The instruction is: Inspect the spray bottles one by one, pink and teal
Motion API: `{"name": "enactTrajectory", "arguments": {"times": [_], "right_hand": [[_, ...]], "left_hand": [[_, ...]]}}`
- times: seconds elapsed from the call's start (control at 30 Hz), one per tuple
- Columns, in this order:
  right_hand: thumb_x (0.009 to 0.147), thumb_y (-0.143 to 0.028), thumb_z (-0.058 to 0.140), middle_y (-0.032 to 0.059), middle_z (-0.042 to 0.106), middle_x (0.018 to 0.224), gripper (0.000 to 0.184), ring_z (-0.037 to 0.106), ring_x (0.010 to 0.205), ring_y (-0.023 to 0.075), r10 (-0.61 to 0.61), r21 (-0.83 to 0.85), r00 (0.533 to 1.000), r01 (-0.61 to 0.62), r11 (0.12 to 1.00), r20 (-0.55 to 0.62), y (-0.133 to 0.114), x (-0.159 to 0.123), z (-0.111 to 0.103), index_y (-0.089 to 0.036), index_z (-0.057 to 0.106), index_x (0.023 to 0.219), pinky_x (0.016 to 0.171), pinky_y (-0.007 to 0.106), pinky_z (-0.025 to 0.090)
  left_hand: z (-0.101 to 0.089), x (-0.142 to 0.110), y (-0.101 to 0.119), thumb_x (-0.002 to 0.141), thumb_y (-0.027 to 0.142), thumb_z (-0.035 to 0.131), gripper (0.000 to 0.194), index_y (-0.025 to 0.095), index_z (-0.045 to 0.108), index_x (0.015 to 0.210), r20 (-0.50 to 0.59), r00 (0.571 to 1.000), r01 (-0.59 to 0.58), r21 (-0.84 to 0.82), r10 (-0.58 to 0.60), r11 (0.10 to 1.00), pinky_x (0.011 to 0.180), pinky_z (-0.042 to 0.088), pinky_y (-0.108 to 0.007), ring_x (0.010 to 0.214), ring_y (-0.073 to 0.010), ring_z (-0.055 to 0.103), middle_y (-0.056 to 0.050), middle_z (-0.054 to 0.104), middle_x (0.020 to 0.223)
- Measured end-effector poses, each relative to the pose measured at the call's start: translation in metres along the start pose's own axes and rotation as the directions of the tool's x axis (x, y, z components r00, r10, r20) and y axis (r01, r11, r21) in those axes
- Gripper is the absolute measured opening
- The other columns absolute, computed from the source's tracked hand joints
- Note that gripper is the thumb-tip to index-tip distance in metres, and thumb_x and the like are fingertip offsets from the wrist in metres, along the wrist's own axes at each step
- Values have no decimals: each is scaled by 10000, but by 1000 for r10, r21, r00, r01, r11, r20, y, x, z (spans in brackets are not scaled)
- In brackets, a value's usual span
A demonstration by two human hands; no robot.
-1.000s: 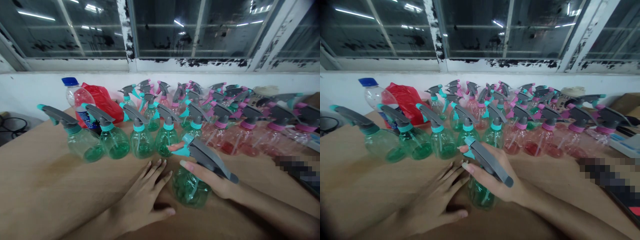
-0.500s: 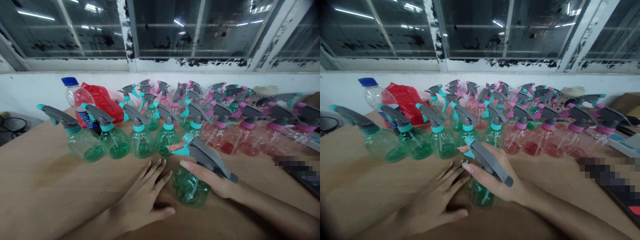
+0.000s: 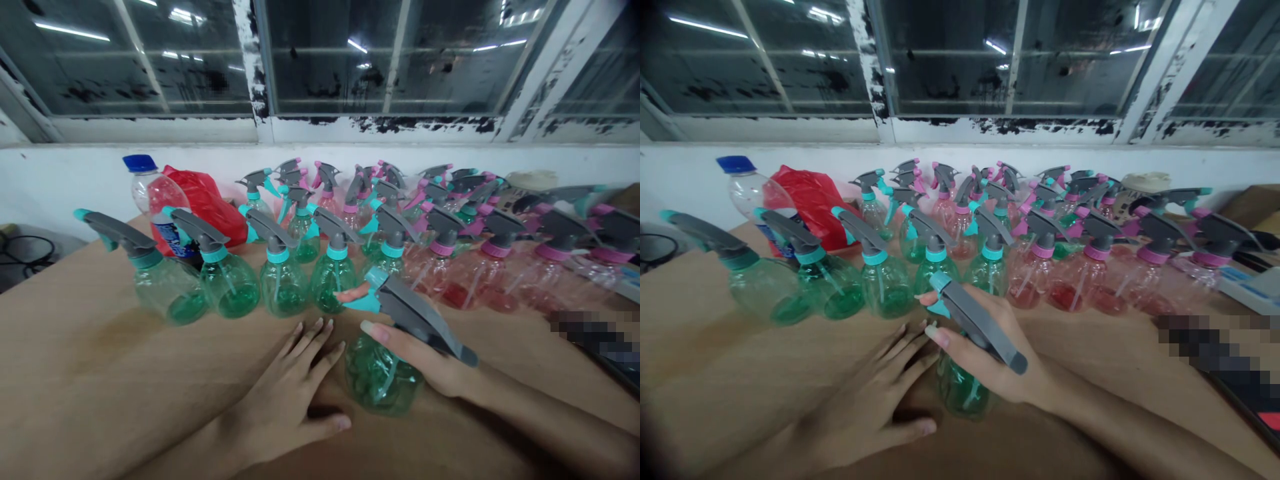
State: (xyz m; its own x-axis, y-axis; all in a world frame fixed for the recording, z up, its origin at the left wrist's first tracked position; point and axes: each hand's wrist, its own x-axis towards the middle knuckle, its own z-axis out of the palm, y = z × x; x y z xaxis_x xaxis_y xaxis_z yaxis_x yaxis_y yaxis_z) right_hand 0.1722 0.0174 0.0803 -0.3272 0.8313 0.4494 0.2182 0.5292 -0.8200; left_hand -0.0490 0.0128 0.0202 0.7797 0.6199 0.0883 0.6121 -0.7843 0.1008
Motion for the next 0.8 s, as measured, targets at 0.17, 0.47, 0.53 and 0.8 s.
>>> {"name": "enactTrajectory", "arguments": {"times": [0.17, 0.47, 0.53, 0.8], "right_hand": [[835, -306, 601, 22, 690, 952, 225, 643, 774, 188, 62, 61, 998, -62, 996, -3, -3, 0, 0, -253, 644, 1049, 725, 351, 519], [881, -379, 535, -14, 606, 702, 161, 595, 691, 161, 53, 55, 998, -54, 997, 27, 0, -3, -4, -236, 598, 845, 645, 305, 475], [883, -373, 533, -6, 631, 766, 149, 602, 716, 161, 43, 48, 999, -44, 998, 28, 1, -2, -3, -238, 598, 879, 663, 304, 480], [853, -334, 575, -11, 634, 679, 228, 594, 575, 175, 94, 16, 996, -94, 995, 8, -2, -1, 0, -266, 629, 1064, 568, 328, 504]], "left_hand": [[-1, 1, 1, 884, 672, 417, 756, 141, 362, 1419, 11, 1000, 8, 7, -8, 1000, 1090, 216, -521, 1378, -331, 204, -149, 279, 1496], [1, 0, -1, 889, 661, 425, 768, 147, 306, 1446, -5, 1000, -4, -43, 4, 999, 1099, 187, -521, 1380, -337, 189, -143, 241, 1510], [0, 0, -1, 888, 659, 430, 764, 164, 290, 1454, -12, 1000, -6, -46, 5, 999, 1100, 183, -522, 1382, -333, 183, -134, 236, 1513], [-1, 0, 0, 880, 666, 438, 747, 170, 341, 1430, -6, 1000, 8, -32, -8, 999, 1098, 192, -518, 1378, -333, 203, -129, 281, 1499]]}}
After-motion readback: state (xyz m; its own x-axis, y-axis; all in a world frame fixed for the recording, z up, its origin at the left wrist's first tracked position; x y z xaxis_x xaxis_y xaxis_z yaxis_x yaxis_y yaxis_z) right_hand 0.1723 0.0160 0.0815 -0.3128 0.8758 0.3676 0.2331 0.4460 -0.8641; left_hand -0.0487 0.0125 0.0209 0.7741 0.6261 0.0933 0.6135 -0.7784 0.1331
